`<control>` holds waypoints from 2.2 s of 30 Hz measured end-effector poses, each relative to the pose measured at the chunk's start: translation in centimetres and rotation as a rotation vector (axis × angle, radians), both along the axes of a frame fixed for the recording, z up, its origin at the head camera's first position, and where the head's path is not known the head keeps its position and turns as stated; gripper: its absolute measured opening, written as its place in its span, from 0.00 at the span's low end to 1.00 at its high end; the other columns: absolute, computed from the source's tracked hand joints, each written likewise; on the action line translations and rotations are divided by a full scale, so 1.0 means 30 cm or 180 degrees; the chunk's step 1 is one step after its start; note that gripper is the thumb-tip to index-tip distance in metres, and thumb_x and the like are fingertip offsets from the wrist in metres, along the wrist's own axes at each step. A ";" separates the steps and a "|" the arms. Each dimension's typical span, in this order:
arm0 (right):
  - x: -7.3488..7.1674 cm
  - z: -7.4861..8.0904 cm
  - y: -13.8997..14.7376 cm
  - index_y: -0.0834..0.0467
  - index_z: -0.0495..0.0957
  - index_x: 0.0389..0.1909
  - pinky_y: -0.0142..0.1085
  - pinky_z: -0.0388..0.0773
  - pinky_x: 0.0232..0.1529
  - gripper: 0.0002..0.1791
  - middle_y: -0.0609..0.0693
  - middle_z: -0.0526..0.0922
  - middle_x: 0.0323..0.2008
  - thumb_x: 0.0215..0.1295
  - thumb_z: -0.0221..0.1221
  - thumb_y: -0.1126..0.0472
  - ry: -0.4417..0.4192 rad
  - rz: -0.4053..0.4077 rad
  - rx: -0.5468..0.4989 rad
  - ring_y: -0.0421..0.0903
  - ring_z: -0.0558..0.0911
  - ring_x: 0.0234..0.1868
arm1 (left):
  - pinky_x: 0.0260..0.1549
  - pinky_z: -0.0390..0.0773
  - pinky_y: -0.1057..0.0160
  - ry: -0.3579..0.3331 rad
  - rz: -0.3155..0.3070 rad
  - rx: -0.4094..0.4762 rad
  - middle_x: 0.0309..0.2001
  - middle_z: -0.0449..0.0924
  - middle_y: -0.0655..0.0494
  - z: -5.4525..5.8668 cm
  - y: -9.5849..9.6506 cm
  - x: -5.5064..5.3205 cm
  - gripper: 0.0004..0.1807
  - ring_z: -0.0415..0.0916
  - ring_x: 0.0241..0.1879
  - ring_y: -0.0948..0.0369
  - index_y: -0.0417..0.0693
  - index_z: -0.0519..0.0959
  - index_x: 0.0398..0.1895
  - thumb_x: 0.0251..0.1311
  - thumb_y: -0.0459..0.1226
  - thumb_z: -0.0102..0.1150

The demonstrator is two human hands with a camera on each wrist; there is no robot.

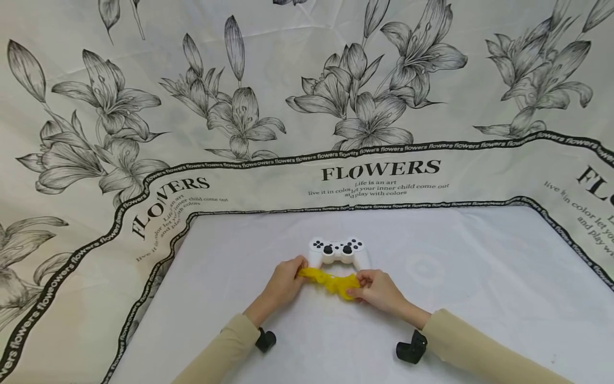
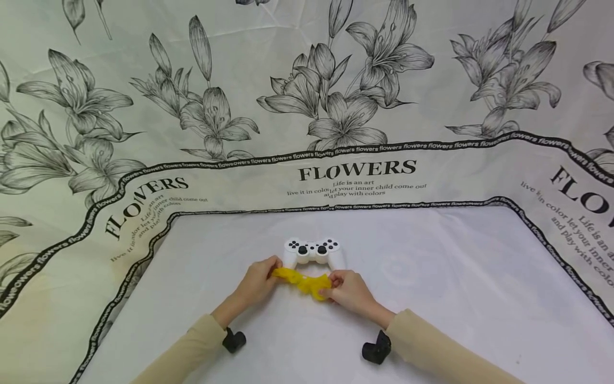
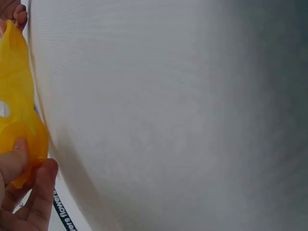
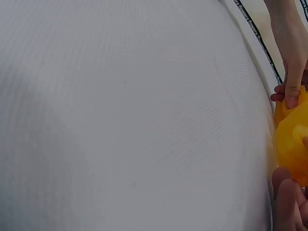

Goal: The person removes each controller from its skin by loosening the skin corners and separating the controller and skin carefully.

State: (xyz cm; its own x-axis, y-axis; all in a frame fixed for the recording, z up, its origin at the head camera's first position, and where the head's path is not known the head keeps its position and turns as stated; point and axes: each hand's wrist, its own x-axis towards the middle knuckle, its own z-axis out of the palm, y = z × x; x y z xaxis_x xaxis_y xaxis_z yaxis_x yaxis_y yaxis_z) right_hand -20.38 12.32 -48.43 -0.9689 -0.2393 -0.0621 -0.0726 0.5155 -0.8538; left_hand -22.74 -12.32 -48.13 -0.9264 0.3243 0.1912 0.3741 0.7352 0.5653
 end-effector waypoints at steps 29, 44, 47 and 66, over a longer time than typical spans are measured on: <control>-0.049 0.032 0.087 0.69 0.74 0.44 0.34 0.79 0.25 0.18 0.46 0.82 0.31 0.57 0.66 0.63 0.0156 0.0744 -0.0874 0.35 0.78 0.29 | 0.27 0.70 0.73 -0.0685 -0.0227 0.0462 0.29 0.73 0.58 0.089 -0.012 0.003 0.15 0.69 0.28 0.65 0.46 0.80 0.49 0.60 0.41 0.63; -0.055 0.035 0.169 0.63 0.69 0.51 0.30 0.80 0.39 0.12 0.39 0.82 0.41 0.68 0.52 0.67 -0.0342 0.1284 -0.1623 0.37 0.79 0.36 | 0.43 0.72 0.69 -0.1072 -0.0740 0.1280 0.49 0.74 0.52 0.057 0.022 0.008 0.12 0.68 0.46 0.61 0.46 0.78 0.47 0.68 0.42 0.53; -0.059 0.042 0.177 0.66 0.67 0.56 0.29 0.78 0.38 0.16 0.40 0.81 0.42 0.69 0.51 0.67 -0.0413 0.1405 -0.1715 0.36 0.78 0.36 | 0.40 0.70 0.68 -0.1220 -0.0866 0.1573 0.46 0.74 0.52 0.066 0.025 0.009 0.14 0.68 0.43 0.62 0.41 0.75 0.49 0.69 0.41 0.51; -0.041 0.126 0.238 0.48 0.71 0.60 0.30 0.74 0.54 0.22 0.40 0.82 0.52 0.70 0.40 0.66 -0.0614 0.2714 -0.1876 0.34 0.79 0.47 | 0.37 0.73 0.74 -0.2269 -0.1971 0.3004 0.42 0.78 0.69 0.025 0.070 0.035 0.18 0.70 0.37 0.70 0.58 0.76 0.49 0.69 0.55 0.44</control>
